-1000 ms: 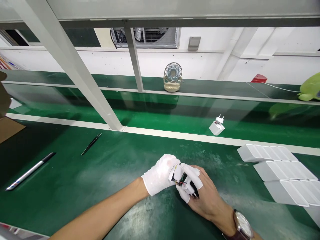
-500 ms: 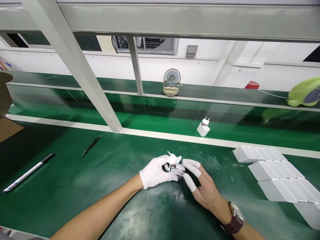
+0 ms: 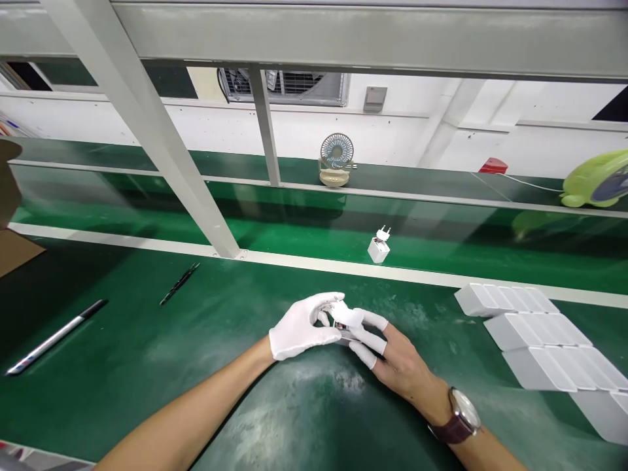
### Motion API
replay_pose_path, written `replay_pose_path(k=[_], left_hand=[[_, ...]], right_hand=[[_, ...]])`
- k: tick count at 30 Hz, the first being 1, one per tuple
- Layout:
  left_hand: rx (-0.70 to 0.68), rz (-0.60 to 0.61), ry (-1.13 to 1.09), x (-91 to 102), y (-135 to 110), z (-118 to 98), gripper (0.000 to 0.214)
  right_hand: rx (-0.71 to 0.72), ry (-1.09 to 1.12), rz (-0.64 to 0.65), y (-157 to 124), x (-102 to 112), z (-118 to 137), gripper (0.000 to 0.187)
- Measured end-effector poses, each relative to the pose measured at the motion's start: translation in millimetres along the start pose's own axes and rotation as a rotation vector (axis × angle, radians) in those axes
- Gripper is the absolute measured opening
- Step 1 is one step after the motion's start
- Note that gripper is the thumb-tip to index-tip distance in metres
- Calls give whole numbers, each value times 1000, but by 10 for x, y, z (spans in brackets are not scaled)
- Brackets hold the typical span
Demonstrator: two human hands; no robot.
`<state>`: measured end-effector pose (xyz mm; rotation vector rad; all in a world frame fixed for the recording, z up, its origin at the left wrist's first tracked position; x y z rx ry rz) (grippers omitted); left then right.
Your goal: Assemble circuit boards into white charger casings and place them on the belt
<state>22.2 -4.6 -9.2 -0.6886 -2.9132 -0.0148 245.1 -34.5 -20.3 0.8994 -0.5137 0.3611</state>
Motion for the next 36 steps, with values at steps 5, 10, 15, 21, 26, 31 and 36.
replay_pose_path(k=[5, 10, 15, 21, 26, 31, 36], left_hand=[[-10, -11, -56, -34, 2, -9, 65], [53, -77, -28, -49, -11, -41, 47], [76, -108, -127, -53, -2, -3, 40], [43, -135, -130, -66, 1, 5, 42], [-47, -244, -222, -28, 12, 44, 48], [-65, -408, -248, 33, 26, 157, 50], [-108, -346, -190, 19, 0, 86, 48]], right_hand=[[8, -22, 56, 60, 29, 25, 44], [-6, -25, 50, 25, -12, -8, 43], [-15, -42, 66, -45, -64, -60, 57], [-28, -6, 92, -64, -108, -65, 55], [12, 53, 28, 95, 6, 21, 55], [93, -7, -114, 301, 140, 164, 58], [-23, 83, 40, 222, -103, 64, 42]])
Point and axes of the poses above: each hand's wrist, its own y-axis towards the middle knuckle, its own x-axis out of the back of the hand, z = x × y, the point moved 2 cm from there along y, towards the middle knuckle, and after that the axes turned 10 degrees about y, right-handed, at the moved point
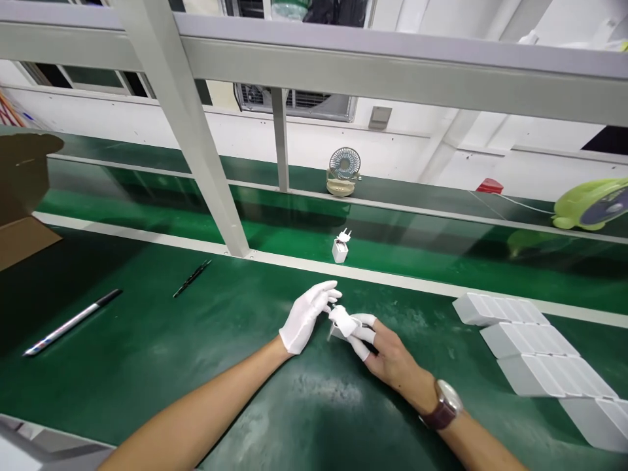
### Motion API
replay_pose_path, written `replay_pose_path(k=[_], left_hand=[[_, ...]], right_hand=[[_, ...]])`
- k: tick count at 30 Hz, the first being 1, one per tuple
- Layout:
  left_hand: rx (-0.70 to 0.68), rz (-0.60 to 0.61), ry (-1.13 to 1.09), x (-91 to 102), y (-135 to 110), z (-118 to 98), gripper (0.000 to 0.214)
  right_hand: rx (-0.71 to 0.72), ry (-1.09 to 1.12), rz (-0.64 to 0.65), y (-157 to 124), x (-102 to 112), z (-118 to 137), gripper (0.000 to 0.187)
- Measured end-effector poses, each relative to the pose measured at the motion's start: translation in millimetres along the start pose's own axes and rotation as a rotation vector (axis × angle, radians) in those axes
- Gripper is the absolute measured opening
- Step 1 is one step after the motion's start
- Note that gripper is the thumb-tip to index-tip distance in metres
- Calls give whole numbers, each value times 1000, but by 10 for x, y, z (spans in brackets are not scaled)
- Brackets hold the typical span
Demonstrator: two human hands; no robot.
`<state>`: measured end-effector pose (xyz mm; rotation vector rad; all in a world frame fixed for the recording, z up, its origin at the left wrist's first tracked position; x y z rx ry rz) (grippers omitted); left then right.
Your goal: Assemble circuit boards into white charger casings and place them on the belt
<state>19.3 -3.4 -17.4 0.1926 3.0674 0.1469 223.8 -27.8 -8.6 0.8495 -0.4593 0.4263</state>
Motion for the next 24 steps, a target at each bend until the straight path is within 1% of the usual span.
replay_pose_path(k=[2, 4, 6, 10, 12, 15, 17, 19, 22, 24], left_hand=[[11, 90, 66, -30, -13, -62, 51], [54, 165, 131, -60, -23, -97, 52], [96, 194, 156, -80, -26, -102, 49], [115, 187, 129, -93, -19, -79, 46], [122, 186, 131, -91, -17, -76, 44], [136, 176, 161, -87, -19, -91, 43], [139, 173, 173, -92, -22, -111, 43], [141, 175, 165, -103, -27, -132, 43], [144, 165, 164, -117, -33, -152, 45], [144, 160, 167, -120, -35, -152, 44]], right_hand=[[-18, -13, 33, -63, -79, -64, 41], [-23, -24, 14, -109, -106, -103, 42], [-40, -18, -5, -134, -100, -116, 45], [-100, 13, -53, -131, -60, -105, 53], [-112, 9, -29, -112, -63, -96, 52], [-111, -16, 41, -92, -93, -96, 47], [-98, -27, 51, -97, -107, -109, 47], [-89, -23, 41, -116, -104, -129, 49], [-149, 8, 4, -152, -60, -163, 55], [-174, 7, -8, -163, -17, -168, 54]])
Point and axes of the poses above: each hand's wrist, its own y-axis towards the middle knuckle, its own x-axis out of the back of the hand, z = x × y, the point moved 2 cm from there along y, towards the middle knuckle, and after that the axes turned 10 degrees about y, right-handed, at the moved point
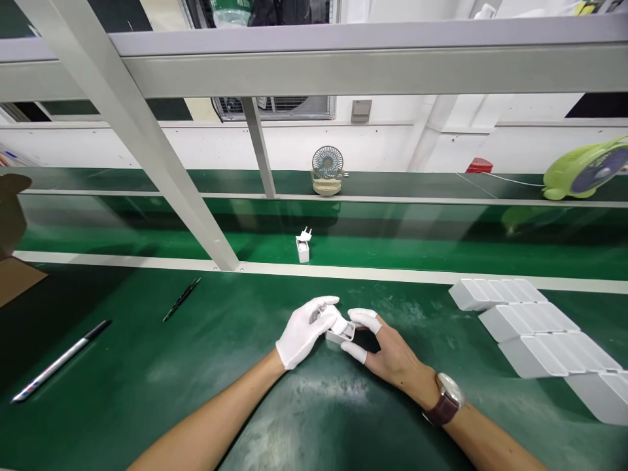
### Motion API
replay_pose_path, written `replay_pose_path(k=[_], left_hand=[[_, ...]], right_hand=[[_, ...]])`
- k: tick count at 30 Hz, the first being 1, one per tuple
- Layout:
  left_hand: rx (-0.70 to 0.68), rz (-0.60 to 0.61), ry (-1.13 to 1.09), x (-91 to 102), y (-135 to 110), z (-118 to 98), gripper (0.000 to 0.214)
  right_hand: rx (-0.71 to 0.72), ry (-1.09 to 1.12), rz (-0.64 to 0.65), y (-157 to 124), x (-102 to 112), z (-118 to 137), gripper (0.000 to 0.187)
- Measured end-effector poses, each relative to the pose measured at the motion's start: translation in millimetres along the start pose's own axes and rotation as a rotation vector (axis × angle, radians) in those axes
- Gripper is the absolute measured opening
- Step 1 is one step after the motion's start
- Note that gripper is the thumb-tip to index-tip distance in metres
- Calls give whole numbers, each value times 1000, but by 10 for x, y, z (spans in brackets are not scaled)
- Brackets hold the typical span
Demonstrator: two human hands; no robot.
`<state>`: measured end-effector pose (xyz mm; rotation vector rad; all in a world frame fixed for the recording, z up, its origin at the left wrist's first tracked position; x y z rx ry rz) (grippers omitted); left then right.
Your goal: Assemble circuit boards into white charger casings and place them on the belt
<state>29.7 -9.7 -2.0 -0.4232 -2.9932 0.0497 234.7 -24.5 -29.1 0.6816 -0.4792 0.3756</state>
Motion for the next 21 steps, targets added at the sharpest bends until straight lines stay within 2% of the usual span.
replay_pose_path(k=[8, 21], left_hand=[[-16, 10, 29, 15, 6, 28, 43], [-30, 6, 181, 17, 5, 34, 39]], right_hand=[[144, -101, -41, 39, 77, 72, 41], [16, 109, -12, 59, 37, 110, 21]])
Point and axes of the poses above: each hand's wrist, its own y-axis towards the middle knuckle, its own x-axis out of the back of the hand, z = x × y, the point moved 2 cm from there along y, towards the middle knuckle, and after that the axes turned 10 degrees about y, right-handed, at the moved point
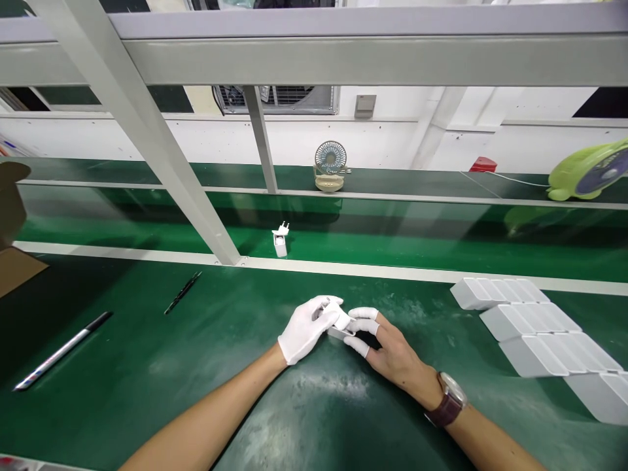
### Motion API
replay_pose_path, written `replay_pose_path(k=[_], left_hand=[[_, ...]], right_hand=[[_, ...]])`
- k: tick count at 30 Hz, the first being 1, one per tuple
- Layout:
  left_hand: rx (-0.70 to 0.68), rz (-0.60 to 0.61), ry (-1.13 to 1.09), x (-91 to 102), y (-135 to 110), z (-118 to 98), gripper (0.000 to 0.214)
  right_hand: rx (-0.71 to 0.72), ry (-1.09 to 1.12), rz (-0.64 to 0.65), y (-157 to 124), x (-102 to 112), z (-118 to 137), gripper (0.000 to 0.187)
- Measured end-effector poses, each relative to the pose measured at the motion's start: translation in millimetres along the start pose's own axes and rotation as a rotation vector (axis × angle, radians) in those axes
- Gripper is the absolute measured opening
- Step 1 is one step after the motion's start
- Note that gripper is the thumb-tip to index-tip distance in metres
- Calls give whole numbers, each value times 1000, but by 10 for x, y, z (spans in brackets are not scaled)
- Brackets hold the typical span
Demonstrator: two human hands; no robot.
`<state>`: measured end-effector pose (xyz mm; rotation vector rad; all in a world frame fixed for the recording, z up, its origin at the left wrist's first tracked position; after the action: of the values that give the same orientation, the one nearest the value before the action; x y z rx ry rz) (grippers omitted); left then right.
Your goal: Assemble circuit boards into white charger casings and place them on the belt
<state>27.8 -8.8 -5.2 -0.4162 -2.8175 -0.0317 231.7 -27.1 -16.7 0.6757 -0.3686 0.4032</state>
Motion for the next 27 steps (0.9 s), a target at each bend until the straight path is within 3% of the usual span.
replay_pose_path(k=[3, 7, 13, 18, 24, 27], left_hand=[[-3, -8, 1, 2, -1, -6, 38], [12, -11, -31, 1, -3, -8, 40], [28, 5, -76, 0, -6, -14, 41], [34, 1, -32, 7, -3, -23, 40], [28, -8, -43, 5, 1, -40, 40], [30, 7, -68, -9, -8, -57, 39]], right_hand=[[-34, 58, -18, -10, -8, -9, 18], [-60, 41, -53, -31, 0, -27, 31], [17, -110, 10, -55, -16, -38, 50], [127, -249, 30, -27, 1, -2, 52], [99, -174, -24, -55, 14, -28, 60], [106, -188, 19, -75, -29, -42, 60]])
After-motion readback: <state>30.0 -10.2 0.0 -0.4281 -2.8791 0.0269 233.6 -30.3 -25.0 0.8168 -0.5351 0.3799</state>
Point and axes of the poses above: each hand's wrist, its own y-axis towards the middle knuckle, its own x-axis out of the back of the hand, z = x × y, the point moved 2 cm from there along y, towards the middle knuckle, and after that the axes turned 10 degrees about y, right-handed, at the moved point
